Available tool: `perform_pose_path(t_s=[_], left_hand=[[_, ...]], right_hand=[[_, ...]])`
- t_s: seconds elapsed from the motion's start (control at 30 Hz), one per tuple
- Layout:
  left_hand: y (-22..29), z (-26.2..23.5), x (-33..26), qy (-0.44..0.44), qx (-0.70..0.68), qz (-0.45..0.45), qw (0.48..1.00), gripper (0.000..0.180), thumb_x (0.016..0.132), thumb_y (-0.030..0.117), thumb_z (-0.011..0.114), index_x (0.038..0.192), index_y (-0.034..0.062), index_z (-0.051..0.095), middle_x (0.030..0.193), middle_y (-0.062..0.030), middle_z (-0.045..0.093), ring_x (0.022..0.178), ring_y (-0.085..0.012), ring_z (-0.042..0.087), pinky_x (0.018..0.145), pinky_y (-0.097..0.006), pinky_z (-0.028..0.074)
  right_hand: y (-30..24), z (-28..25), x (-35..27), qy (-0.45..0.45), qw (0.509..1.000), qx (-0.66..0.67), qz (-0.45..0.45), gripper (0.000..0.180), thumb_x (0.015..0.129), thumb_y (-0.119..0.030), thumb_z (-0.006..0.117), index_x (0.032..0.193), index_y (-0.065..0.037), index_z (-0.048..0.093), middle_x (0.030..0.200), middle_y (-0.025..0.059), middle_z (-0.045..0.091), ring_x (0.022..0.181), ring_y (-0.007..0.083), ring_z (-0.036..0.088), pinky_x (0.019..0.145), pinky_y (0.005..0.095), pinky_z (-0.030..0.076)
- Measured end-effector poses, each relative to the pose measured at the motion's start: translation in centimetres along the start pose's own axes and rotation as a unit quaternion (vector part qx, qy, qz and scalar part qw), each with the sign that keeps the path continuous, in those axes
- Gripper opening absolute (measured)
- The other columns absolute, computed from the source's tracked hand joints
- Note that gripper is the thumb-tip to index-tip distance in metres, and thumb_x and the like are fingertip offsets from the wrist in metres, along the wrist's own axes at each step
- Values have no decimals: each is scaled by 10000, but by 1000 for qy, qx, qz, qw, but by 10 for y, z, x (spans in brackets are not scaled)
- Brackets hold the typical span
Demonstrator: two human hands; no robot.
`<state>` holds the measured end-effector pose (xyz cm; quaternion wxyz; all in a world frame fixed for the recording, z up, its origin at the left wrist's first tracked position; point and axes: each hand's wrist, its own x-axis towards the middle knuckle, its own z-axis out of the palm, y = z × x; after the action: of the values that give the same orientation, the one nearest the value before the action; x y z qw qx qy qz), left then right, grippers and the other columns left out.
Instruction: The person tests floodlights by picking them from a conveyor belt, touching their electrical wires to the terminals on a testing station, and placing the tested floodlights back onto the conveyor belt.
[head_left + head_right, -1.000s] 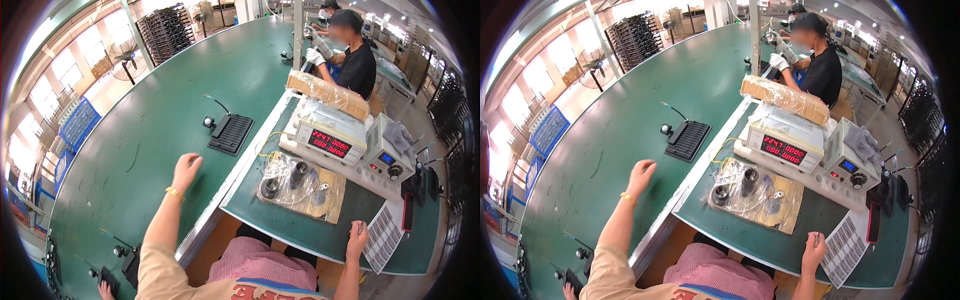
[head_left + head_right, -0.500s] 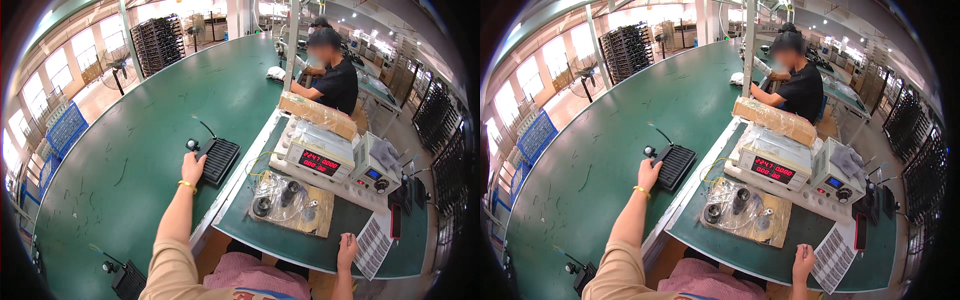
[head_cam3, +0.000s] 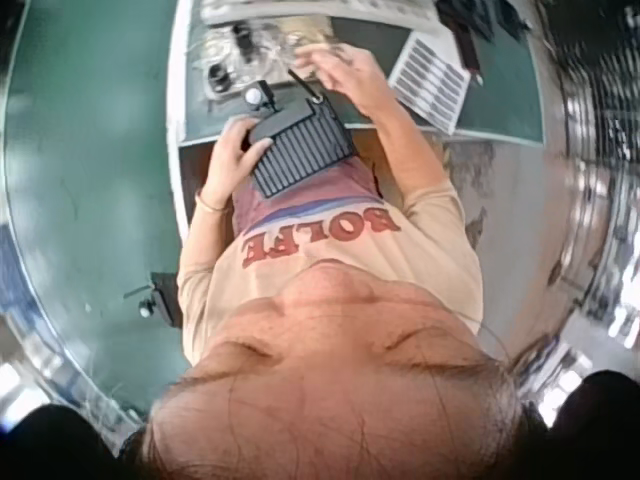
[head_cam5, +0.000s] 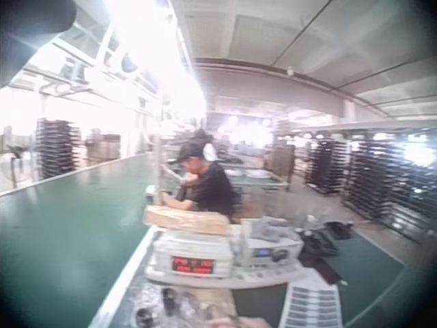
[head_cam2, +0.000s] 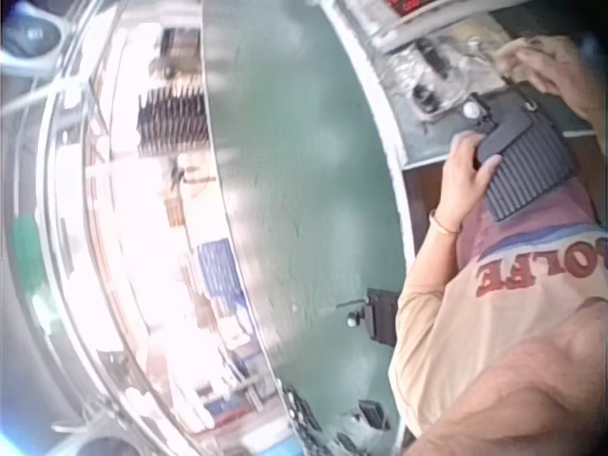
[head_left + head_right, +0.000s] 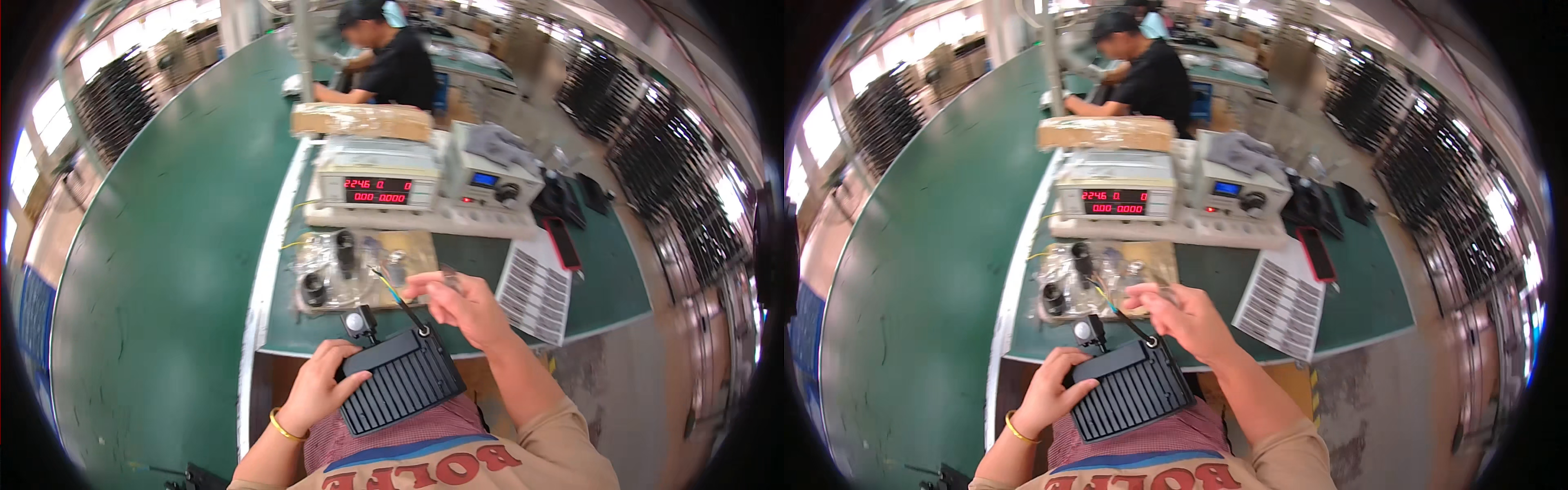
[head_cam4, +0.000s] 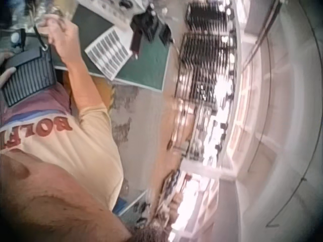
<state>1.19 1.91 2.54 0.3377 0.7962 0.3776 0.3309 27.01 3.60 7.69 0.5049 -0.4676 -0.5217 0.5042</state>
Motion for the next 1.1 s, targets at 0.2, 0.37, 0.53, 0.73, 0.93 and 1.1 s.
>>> perform_pose_path(t_s=[0.2, 0.37, 0.53, 0.73, 0.93, 1.1], left_hand=[[3, 50, 29, -85, -28, 53, 995, 333, 771, 179, 721, 1006, -11, 581, 1001, -137, 593, 879, -313, 603, 738, -360, 506], [4, 68, 41, -130, -7, 66, 989, 335, 767, 188, 723, 1006, -4, 588, 1011, -136, 592, 892, -318, 604, 761, -369, 502], [4, 75, 43, -149, -42, 39, 987, 333, 754, 149, 729, 1002, -21, 585, 1009, -156, 588, 933, -328, 585, 805, -370, 482], [0, 80, 43, -149, -59, 30, 987, 324, 739, 110, 736, 995, -21, 587, 996, -149, 592, 925, -316, 585, 810, -356, 476], [0, 80, 44, -154, -47, 44, 986, 332, 755, 174, 732, 1002, -3, 598, 1010, -139, 596, 929, -326, 592, 796, -368, 492], [2, 80, 44, -158, -68, 20, 985, 315, 733, 90, 731, 983, -28, 579, 990, -155, 582, 942, -314, 564, 843, -354, 459]], right_hand=[[1, -35, -25, 35, 995, 17, 94, 308, 912, -195, 573, 1139, 10, 609, 867, 14, 653, 589, 21, 401, 531, 170, 347], [15, -57, -40, 64, 986, 109, 109, 255, 884, -183, 609, 1055, 5, 623, 800, 16, 619, 566, 22, 403, 496, 160, 323], [24, -65, -47, 155, 959, 203, 120, 152, 855, -135, 631, 944, -13, 616, 796, 37, 608, 558, 35, 440, 486, 159, 342], [24, -65, -59, 199, 945, 245, 87, 143, 846, -114, 629, 941, -9, 616, 794, 43, 608, 554, 39, 443, 497, 157, 357], [27, -63, -65, 229, 930, 281, 67, 121, 837, -93, 622, 929, -15, 614, 770, 39, 594, 543, 44, 432, 494, 161, 355], [24, -63, -71, 224, 931, 288, 30, 95, 835, -86, 611, 905, -21, 609, 752, 44, 581, 541, 49, 428, 487, 165, 344]])
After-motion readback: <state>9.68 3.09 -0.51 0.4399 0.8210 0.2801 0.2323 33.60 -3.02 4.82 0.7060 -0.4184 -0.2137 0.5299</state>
